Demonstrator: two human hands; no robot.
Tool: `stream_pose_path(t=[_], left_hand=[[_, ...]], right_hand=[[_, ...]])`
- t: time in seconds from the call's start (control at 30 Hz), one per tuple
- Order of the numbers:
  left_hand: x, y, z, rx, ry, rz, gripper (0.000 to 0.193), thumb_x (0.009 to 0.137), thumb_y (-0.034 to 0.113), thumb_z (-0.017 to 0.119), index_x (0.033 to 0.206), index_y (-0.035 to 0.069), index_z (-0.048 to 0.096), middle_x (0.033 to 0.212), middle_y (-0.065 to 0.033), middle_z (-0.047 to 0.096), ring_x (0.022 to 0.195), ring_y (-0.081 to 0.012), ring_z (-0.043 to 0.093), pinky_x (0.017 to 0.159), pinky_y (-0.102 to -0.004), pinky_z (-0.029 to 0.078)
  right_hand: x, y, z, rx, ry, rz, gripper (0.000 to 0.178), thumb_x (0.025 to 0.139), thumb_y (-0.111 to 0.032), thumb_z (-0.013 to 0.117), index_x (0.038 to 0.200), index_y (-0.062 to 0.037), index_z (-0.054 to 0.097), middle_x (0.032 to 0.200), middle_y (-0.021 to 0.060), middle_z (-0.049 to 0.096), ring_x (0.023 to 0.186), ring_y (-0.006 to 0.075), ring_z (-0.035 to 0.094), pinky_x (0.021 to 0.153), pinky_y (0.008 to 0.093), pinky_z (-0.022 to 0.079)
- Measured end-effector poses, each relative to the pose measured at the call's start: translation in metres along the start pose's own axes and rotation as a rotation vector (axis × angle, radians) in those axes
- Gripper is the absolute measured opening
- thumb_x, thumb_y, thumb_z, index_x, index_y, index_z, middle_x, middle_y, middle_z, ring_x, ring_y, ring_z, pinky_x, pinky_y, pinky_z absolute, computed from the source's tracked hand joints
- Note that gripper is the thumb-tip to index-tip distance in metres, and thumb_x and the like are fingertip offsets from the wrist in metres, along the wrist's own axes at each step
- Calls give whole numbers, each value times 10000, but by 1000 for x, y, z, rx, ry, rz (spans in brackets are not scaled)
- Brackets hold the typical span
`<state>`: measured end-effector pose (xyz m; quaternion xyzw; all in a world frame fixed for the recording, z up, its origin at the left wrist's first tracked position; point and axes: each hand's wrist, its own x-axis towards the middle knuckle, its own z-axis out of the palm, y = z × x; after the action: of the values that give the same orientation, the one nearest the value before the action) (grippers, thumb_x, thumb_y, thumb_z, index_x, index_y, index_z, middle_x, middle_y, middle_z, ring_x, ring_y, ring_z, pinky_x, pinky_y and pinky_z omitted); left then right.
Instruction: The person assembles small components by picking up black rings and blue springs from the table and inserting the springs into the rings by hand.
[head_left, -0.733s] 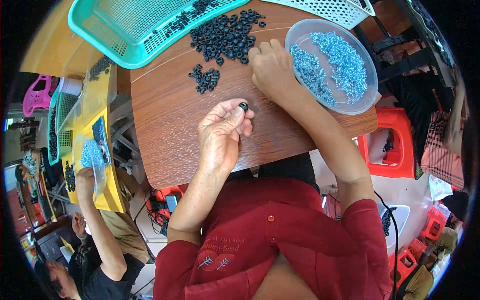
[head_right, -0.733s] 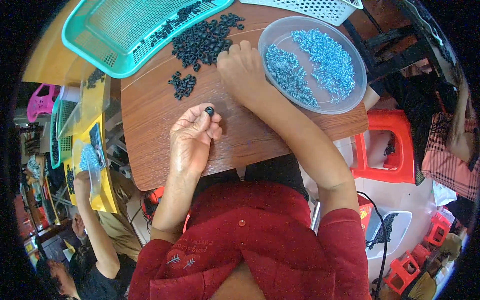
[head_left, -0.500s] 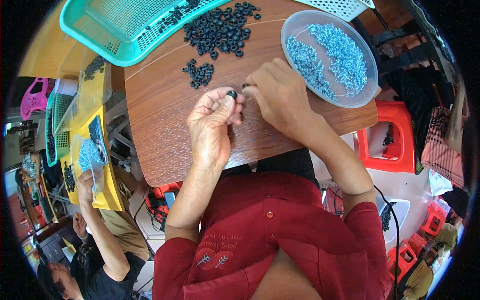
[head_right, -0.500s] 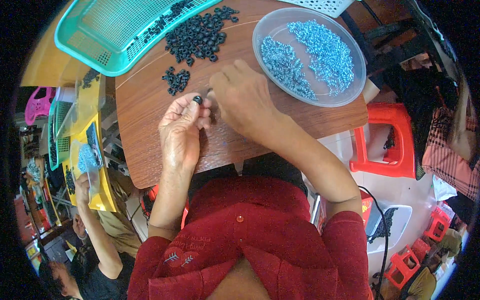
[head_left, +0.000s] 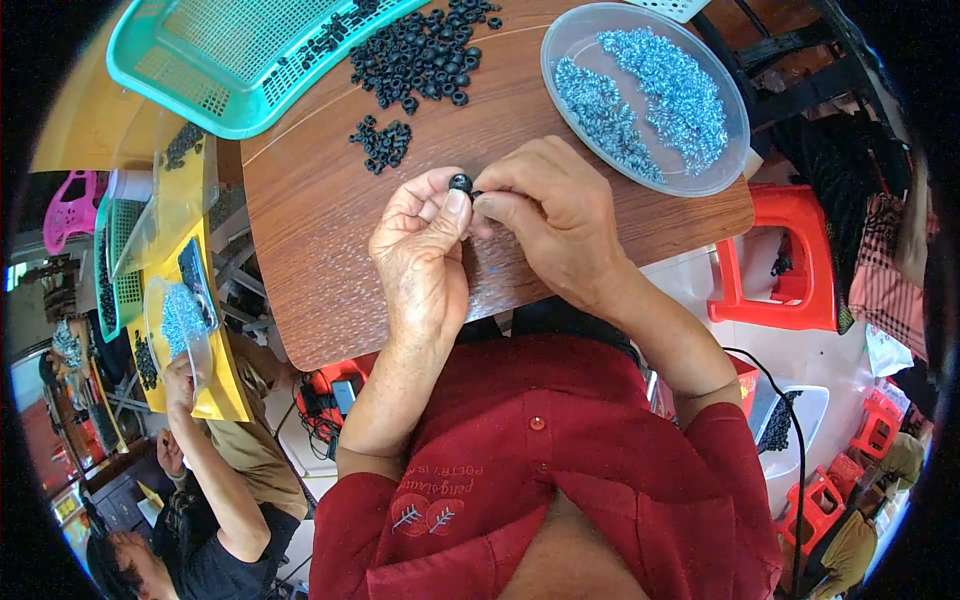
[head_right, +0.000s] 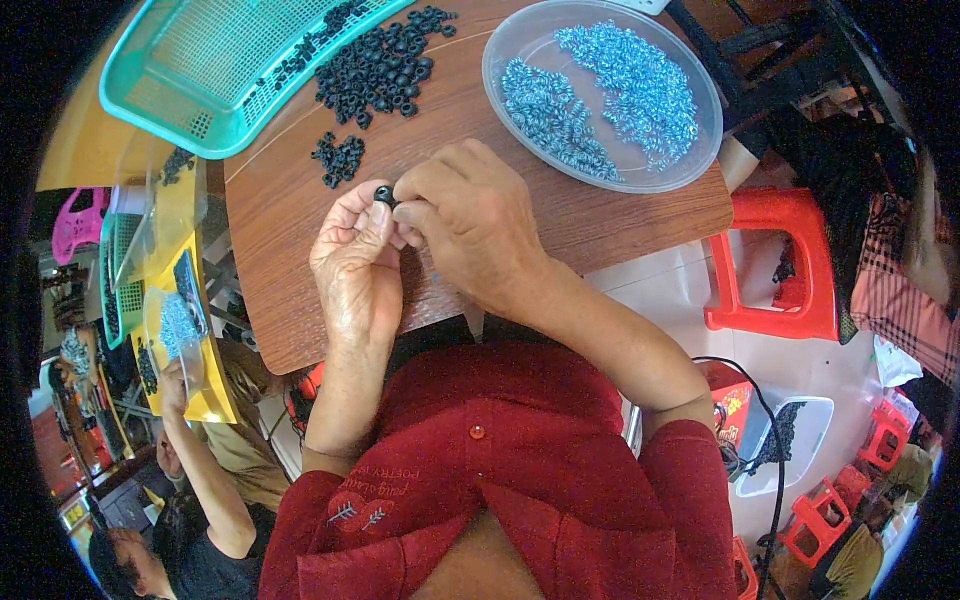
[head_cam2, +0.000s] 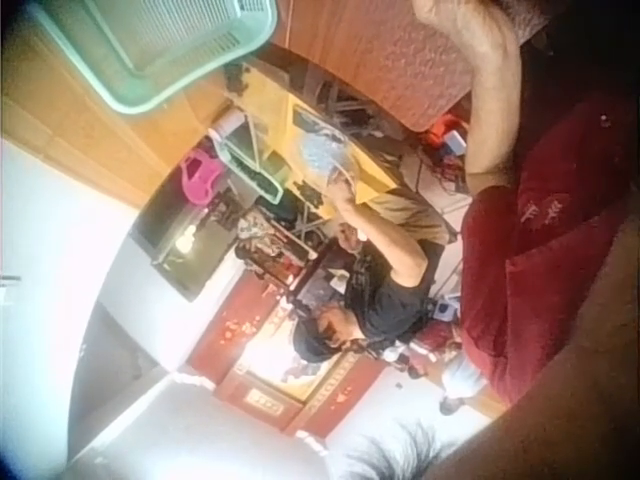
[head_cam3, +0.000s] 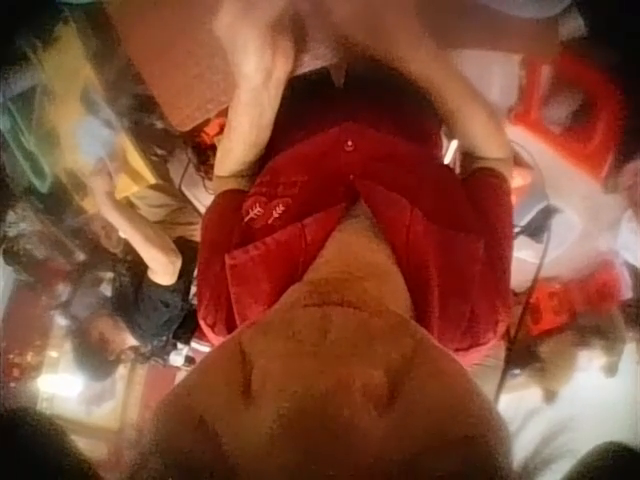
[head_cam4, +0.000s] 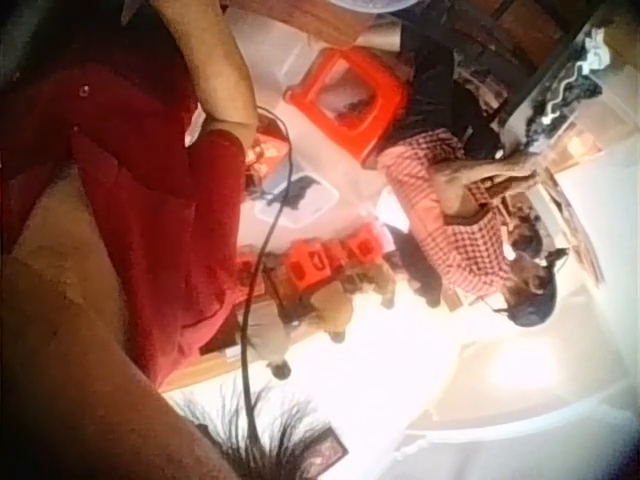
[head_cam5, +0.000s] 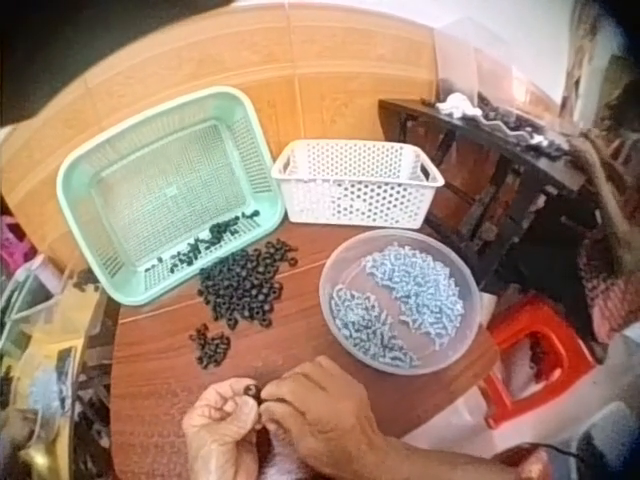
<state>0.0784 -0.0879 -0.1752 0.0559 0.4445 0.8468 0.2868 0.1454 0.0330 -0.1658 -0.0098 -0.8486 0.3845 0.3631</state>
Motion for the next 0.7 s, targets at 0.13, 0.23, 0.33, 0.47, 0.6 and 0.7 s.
stream_pose_path(t=[0.13, 0.23, 0.33, 0.47, 0.6, 0.7], left_hand=[[-4, 1, 1, -31, -10, 6, 180, 854, -5, 606, 1024, -44, 561, 863, -107, 629, 684, -159, 615, 587, -267, 522], [-7, 2, 3, -62, -41, -34, 183, 859, 1, 600, 1032, -41, 560, 867, -112, 633, 691, -170, 625, 585, -277, 527], [-11, 6, 6, -58, -69, -48, 186, 862, 10, 599, 1037, -39, 562, 874, -116, 637, 700, -174, 629, 589, -281, 527], [-14, 6, 10, 63, -85, -9, 197, 853, 28, 620, 1035, -35, 575, 876, -119, 645, 725, -165, 627, 608, -262, 514], [-17, 7, 12, 102, -113, 9, 199, 843, 35, 638, 1021, -35, 587, 861, -112, 649, 748, -154, 625, 620, -247, 504], [-20, 6, 13, 142, -127, 22, 196, 834, 10, 641, 1018, -39, 592, 844, -95, 648, 743, -138, 614, 623, -238, 500]], right_hand=[[-4, -5, -2, -19, 78, 17, 107, 712, -68, 639, 811, -71, 599, 754, 78, 570, 740, 285, 525, 634, 400, 439], [-7, -6, -4, -86, 107, -48, 110, 713, -58, 646, 813, -56, 600, 770, 81, 579, 732, 281, 531, 619, 387, 440], [-10, -6, -8, -83, 152, -71, 121, 706, -39, 655, 814, -41, 600, 783, 88, 592, 719, 281, 543, 607, 376, 444], [-12, -6, -16, 1, 145, -4, 134, 705, -23, 664, 826, -28, 606, 772, 95, 606, 705, 279, 567, 612, 368, 454], [-8, -12, -27, 50, 126, 41, 125, 715, -18, 658, 832, -29, 615, 760, 94, 608, 713, 279, 575, 622, 369, 459], [-6, -13, -30, 69, 91, 44, 121, 720, -9, 652, 832, -37, 619, 761, 91, 606, 716, 284, 573, 627, 368, 459]])
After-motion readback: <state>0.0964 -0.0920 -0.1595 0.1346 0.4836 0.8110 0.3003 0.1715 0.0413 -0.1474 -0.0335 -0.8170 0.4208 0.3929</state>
